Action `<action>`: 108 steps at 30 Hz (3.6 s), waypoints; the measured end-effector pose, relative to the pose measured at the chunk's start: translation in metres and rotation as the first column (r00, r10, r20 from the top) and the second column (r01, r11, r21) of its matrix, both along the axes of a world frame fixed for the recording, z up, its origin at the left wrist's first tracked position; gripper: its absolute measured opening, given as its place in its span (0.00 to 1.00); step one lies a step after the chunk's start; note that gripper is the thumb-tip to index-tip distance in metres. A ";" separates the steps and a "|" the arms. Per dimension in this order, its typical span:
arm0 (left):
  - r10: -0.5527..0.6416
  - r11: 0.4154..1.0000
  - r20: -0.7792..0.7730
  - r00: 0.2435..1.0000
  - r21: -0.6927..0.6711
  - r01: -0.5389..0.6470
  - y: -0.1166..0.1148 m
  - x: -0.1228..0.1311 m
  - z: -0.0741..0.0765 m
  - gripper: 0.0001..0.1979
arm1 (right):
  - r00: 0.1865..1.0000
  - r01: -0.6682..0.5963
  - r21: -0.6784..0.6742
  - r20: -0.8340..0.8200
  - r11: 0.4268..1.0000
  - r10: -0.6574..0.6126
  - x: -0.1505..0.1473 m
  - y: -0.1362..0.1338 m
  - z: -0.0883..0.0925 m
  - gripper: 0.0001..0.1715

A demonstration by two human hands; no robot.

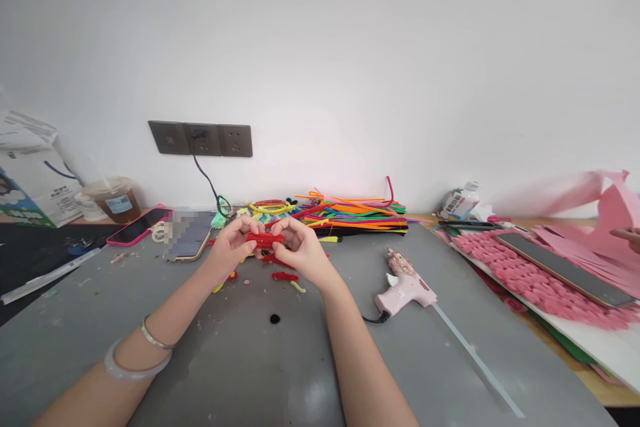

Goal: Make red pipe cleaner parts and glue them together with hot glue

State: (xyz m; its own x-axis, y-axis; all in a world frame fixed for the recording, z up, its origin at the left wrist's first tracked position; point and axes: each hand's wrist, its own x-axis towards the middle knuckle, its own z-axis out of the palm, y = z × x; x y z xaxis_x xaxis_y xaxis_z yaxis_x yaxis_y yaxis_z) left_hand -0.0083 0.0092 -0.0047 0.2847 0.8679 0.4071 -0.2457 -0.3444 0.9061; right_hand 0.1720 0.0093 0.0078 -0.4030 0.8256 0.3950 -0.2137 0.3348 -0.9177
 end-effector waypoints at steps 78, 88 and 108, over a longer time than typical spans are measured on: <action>0.152 0.985 0.078 0.985 -0.090 -0.145 -0.001 0.004 0.001 0.13 | 0.988 0.132 0.115 -0.096 0.985 -0.121 -0.006 0.007 -0.008 0.12; 0.185 0.980 0.124 0.975 -0.096 -0.174 -0.002 0.005 0.002 0.16 | 0.961 0.244 0.050 -0.148 0.969 -0.234 -0.003 0.010 -0.006 0.17; 0.146 0.989 0.083 0.986 -0.040 -0.143 0.004 0.003 -0.004 0.18 | 0.975 0.152 -0.093 -0.147 0.984 -0.164 -0.001 0.015 -0.015 0.18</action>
